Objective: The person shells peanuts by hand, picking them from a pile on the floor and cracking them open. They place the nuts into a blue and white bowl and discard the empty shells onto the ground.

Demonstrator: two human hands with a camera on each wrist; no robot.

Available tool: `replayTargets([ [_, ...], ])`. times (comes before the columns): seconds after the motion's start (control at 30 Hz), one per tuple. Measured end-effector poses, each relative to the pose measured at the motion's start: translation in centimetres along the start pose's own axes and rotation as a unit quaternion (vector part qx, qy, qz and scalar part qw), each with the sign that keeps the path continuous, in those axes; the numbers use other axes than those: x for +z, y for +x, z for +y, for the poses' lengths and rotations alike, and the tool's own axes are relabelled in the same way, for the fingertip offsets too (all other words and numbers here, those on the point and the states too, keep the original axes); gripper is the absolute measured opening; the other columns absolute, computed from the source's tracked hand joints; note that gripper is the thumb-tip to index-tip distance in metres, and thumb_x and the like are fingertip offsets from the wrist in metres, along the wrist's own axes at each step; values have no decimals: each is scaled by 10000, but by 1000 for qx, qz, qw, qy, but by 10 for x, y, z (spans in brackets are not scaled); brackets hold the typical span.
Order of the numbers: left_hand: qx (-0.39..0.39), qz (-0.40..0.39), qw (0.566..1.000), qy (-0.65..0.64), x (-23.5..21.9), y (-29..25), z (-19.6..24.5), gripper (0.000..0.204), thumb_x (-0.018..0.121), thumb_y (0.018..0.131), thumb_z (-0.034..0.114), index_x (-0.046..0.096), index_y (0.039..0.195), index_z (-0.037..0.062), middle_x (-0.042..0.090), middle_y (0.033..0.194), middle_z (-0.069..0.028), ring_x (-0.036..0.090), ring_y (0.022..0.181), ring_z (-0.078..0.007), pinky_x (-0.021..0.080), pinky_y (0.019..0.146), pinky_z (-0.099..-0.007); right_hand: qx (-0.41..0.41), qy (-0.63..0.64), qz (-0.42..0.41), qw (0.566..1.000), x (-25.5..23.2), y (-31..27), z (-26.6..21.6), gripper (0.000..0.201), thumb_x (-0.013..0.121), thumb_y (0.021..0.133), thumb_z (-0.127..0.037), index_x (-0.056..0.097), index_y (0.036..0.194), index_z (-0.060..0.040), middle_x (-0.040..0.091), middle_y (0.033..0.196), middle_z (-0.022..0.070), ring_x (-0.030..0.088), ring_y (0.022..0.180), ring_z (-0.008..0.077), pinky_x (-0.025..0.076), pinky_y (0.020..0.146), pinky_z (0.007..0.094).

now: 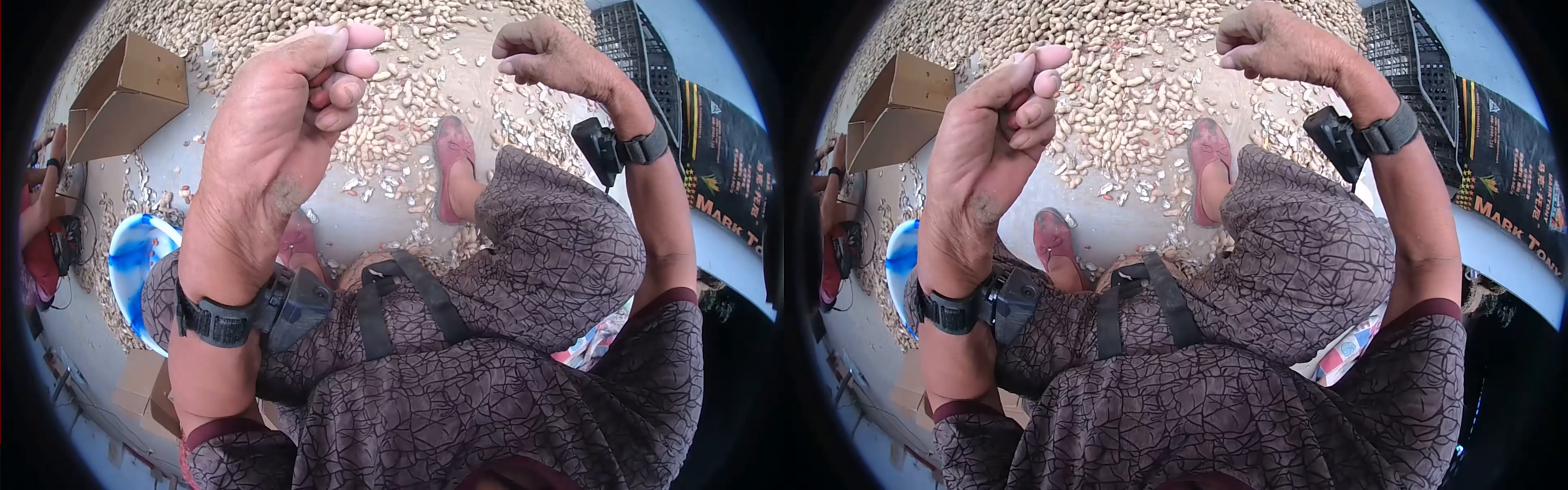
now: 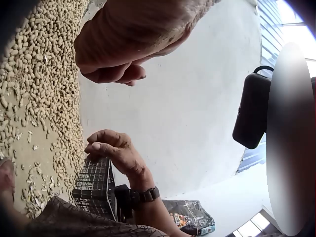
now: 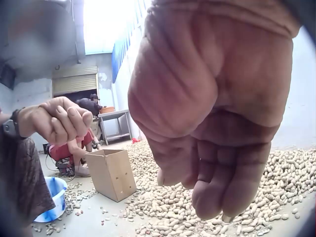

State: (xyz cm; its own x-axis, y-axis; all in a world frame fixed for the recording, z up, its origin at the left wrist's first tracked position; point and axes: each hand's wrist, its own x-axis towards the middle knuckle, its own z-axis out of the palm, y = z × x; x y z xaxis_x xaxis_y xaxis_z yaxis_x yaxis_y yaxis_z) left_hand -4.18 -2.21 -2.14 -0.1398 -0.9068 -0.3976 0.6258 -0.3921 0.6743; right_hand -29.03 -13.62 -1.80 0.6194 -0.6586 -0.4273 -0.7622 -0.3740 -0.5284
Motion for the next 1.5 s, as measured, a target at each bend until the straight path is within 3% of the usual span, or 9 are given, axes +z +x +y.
replayTargets([
  [0.3,24,-58,998,9,-8,-12,9,290,449,871,116,484,1062,-100,519,757,-29,365,543,-33,292,423,-136,167,-5,25,986,-52,-49,-95,202,601,812,-220,601,884,-32,610,714,31,580,683,97,493,611,245],
  [0.4,29,-71,997,7,-16,-8,8,286,458,868,123,500,1052,-92,525,759,-30,359,539,-32,276,420,-144,16,25,25,999,-33,-44,-48,179,549,828,-207,558,830,-29,546,669,-14,526,603,49,460,564,190],
  [0.63,13,-25,1000,13,-1,-25,24,168,417,866,81,495,938,-49,537,727,-50,440,524,-61,333,425,-162,84,-11,-209,974,32,-28,-16,152,614,751,-84,551,846,17,550,675,3,513,640,95,445,589,263],
  [1.07,-27,-69,997,-14,22,-40,37,142,430,850,45,493,927,-56,521,724,-59,428,528,-66,328,423,-167,236,-118,202,943,-115,-208,-84,298,584,788,-220,537,983,1,547,831,34,518,711,105,422,648,231],
  [1.13,-5,-56,998,5,21,-36,30,140,433,848,44,494,927,-54,523,722,-54,427,523,-61,321,411,-158,217,-44,98,970,-135,-202,-134,354,595,804,-155,526,1062,79,618,867,154,597,782,224,470,746,316],
  [1.27,-18,-51,999,3,19,-35,33,143,432,846,42,494,934,-52,525,718,-45,425,513,-53,316,397,-148,5,-67,129,989,-101,-179,-172,297,567,817,-142,550,999,92,618,805,183,608,712,225,484,728,302],
  [1.33,8,-37,999,14,18,-39,34,145,432,847,46,493,936,-50,527,713,-40,423,505,-46,317,388,-144,52,129,49,989,-81,-151,-193,318,595,800,-144,549,1016,85,619,819,201,617,732,240,490,722,310],
  [1.4,23,-40,999,14,12,-43,33,142,431,848,46,496,932,-48,528,713,-42,424,502,-45,318,387,-145,58,21,165,984,-24,-130,-167,263,581,793,-179,542,975,7,554,792,31,520,680,104,428,616,237],
  [1.5,47,-45,998,26,-7,-31,27,140,429,849,45,498,926,-48,532,710,-47,426,497,-43,317,385,-146,7,-95,-39,995,29,-57,-128,190,562,806,-143,565,896,26,549,703,55,542,642,114,455,553,240],
])
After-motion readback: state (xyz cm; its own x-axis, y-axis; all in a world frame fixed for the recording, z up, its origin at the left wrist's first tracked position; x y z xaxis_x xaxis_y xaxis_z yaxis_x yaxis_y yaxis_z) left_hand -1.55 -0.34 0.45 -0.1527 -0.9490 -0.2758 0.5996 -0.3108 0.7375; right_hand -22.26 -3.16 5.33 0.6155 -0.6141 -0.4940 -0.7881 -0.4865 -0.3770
